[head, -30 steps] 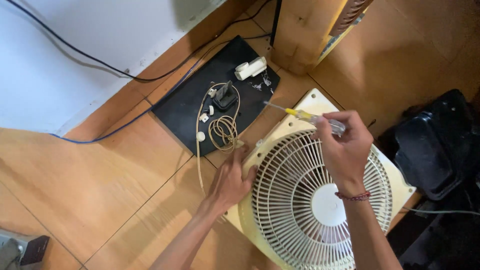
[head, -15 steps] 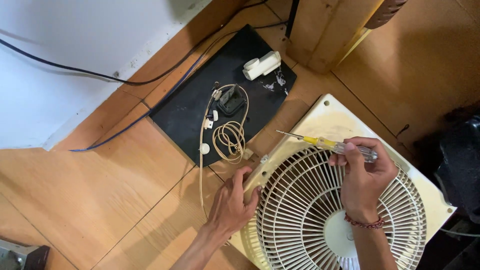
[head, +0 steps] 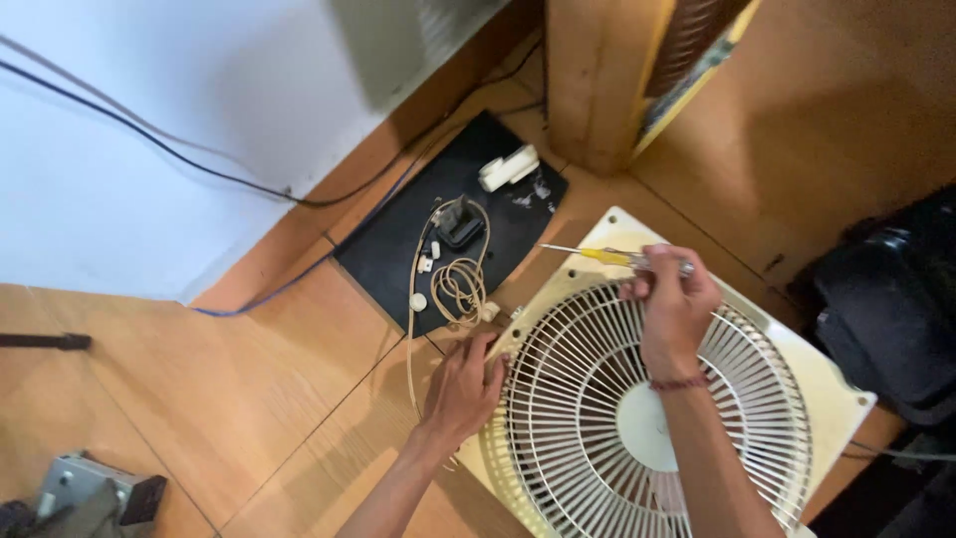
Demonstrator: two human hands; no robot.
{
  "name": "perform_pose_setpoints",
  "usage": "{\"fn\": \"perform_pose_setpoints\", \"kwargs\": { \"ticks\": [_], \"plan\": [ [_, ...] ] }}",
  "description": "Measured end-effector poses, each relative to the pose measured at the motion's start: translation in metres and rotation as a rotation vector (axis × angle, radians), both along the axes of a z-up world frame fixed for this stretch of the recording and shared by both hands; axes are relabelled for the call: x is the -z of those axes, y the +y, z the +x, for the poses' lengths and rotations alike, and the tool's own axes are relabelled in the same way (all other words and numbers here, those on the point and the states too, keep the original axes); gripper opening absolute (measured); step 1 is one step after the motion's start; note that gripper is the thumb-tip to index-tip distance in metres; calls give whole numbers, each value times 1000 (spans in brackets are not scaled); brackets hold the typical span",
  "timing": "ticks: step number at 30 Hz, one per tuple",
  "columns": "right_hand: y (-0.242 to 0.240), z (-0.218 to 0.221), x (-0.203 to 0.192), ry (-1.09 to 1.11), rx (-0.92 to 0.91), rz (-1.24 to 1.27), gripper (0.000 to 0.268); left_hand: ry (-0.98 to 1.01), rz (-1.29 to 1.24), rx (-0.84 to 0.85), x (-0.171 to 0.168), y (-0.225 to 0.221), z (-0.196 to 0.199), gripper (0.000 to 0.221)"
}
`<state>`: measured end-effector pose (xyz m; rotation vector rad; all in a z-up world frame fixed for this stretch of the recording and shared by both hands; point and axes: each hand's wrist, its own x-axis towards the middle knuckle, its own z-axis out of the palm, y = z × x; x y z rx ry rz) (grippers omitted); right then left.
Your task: The person disassembles an electric box fan on the floor. They use a screwdriver to unscrew the casing screws, remove the front grille, set the grille aside, and begin working on the exposed fan blades and rear housing.
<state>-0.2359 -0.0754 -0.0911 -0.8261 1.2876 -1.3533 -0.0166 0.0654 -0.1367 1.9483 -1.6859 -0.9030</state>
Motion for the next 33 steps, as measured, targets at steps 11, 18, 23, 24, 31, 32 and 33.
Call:
{"fn": "perform_pose_setpoints", "kwargs": {
  "ticks": [11, 18, 23, 24, 31, 32, 33],
  "plan": [
    [25, -14, -36, -146, 96, 75, 11, -82, 584, 37, -82, 13, 5, 78],
    [56, -63, -49, 65, 5, 74, 17, -25, 659, -9, -44, 12, 18, 102],
    [94, -109, -14, 218, 69, -32, 14, 193, 717, -61, -76, 16, 7, 100],
    [99, -113, -15, 225, 83, -49, 15, 227, 743, -73, -82, 12, 4, 101],
    [96, -115, -11, 242, 218, -75, 10, 242, 729, -37, -123, -23, -4, 90],
    [95, -115, -10, 215, 238, -79, 10, 232, 746, -17, -121, -26, -4, 93],
    [95, -115, -9, 188, 257, -82, 9, 221, 764, 3, -118, -29, -5, 96]
  ]
}}
